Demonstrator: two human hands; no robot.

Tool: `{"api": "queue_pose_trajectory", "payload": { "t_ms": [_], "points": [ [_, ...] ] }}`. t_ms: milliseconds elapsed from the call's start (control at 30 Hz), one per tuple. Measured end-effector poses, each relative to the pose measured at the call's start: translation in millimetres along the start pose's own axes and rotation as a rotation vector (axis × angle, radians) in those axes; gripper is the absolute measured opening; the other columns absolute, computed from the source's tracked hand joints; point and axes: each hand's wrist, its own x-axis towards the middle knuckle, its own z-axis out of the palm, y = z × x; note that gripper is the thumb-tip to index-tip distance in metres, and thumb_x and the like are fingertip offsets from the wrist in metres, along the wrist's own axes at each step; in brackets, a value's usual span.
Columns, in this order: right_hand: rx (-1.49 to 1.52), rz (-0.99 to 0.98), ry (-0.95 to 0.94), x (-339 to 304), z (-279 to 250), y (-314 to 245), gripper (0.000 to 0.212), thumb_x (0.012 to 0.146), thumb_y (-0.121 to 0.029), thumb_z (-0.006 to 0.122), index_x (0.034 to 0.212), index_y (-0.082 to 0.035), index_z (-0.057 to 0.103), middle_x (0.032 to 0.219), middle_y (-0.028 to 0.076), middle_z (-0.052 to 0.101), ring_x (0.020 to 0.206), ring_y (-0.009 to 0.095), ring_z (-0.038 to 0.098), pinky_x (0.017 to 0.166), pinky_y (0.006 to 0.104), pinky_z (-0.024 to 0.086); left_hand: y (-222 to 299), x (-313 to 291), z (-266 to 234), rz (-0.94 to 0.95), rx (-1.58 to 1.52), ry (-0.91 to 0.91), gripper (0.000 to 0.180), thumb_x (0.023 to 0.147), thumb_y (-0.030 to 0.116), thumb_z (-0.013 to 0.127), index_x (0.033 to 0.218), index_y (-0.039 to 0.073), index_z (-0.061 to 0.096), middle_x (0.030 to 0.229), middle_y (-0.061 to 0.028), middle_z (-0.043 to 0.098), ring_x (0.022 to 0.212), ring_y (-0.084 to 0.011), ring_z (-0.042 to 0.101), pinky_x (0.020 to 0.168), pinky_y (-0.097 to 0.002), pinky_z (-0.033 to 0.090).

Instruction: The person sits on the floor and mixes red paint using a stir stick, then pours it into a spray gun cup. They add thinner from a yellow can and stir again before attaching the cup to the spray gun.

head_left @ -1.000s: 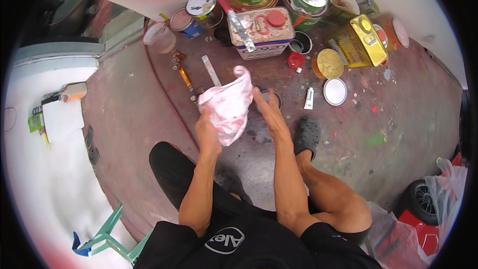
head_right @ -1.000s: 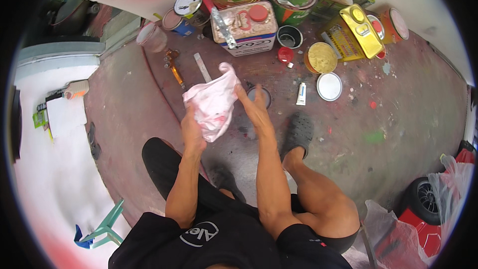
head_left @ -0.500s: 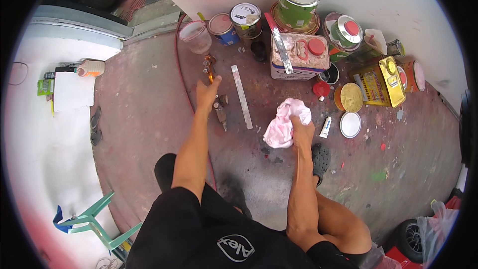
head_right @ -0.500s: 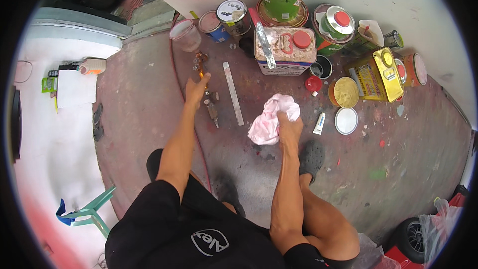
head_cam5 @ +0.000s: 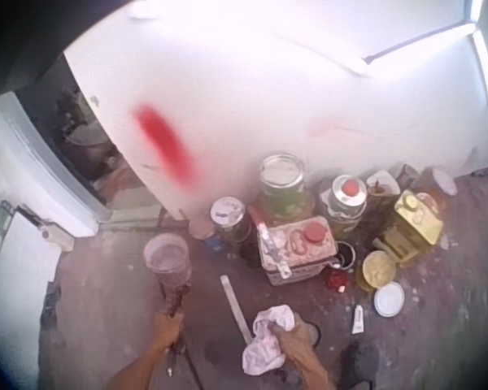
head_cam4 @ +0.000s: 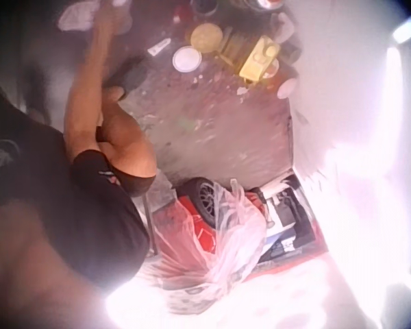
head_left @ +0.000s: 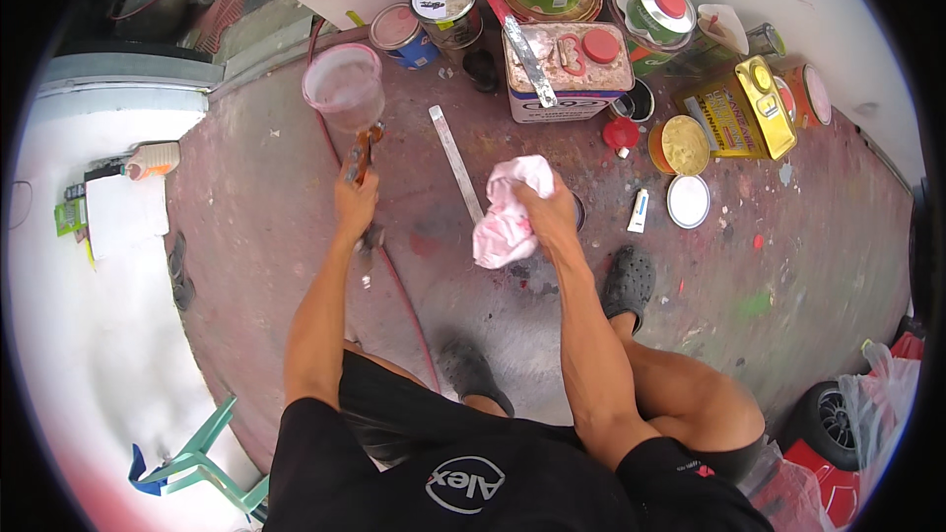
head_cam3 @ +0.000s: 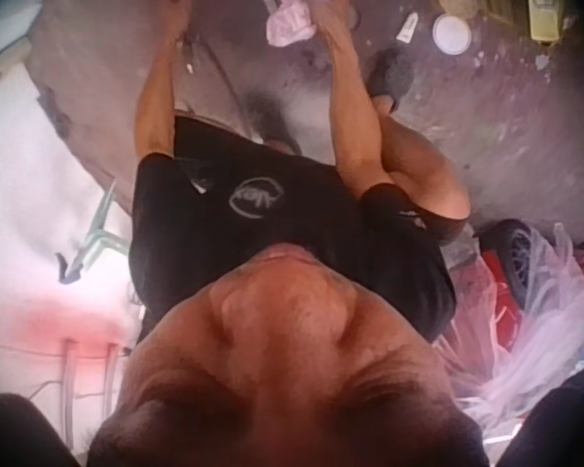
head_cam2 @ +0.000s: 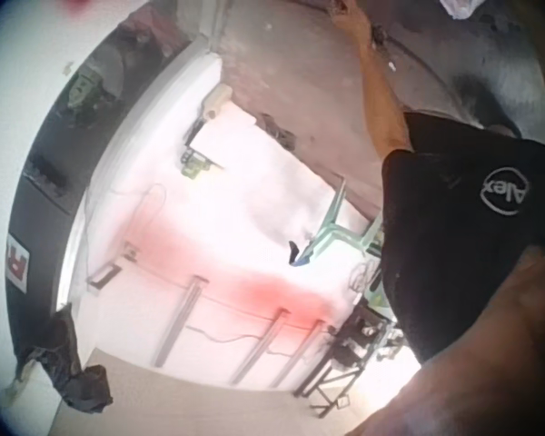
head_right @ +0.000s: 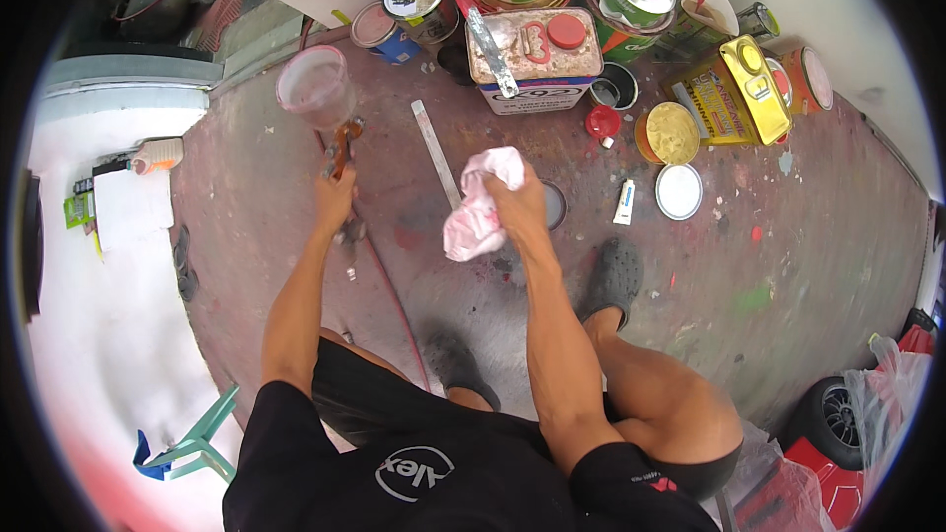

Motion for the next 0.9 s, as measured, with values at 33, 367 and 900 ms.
{"api": "queue_pose_trajectory", "payload": {
  "t_ms": [33, 367, 900],
  "points": [
    [0.028, -0.005, -0.037, 2.5, 12.2, -6.0, 0.045, 0.096, -0.007, 0.076, 0.140, 0.001, 0.069, 0.126, 0.010, 0.078, 0.114, 0.018, 0.072, 0.098, 0.0324, 0.056, 2.6, -9.4, -12.6, 0.049, 0.072, -0.023, 0.053, 0.099, 0.001, 0.059, 0.152, 0.002, 0.062, 0.096, -0.0004, 0.062, 0.078, -0.0108, 0.063, 0.069, -0.0285, 0.051],
    [0.441, 0.036, -0.303, -4.6, 79.8, -33.0, 0.042, 0.101, -0.015, 0.067, 0.141, 0.000, 0.068, 0.124, 0.008, 0.077, 0.109, 0.018, 0.073, 0.096, 0.0350, 0.060, 65.5, -109.3, -75.7, 0.314, 0.765, -0.052, 0.101, 0.089, -0.006, 0.069, 0.175, 0.035, 0.035, 0.144, -0.0185, 0.061, 0.099, -0.0409, 0.074, 0.085, -0.0486, 0.061],
    [0.983, 0.307, -0.338, -11.2, 110.3, -27.2, 0.064, 0.114, -0.053, 0.040, 0.147, -0.004, 0.064, 0.140, 0.015, 0.073, 0.125, 0.031, 0.072, 0.115, 0.0489, 0.054, 94.2, -117.6, -94.1, 0.425, 1.344, 0.088, 0.104, 0.090, -0.001, 0.076, 0.176, 0.038, 0.033, 0.147, -0.0190, 0.057, 0.094, -0.0409, 0.075, 0.072, -0.0516, 0.062]
  ]
}}
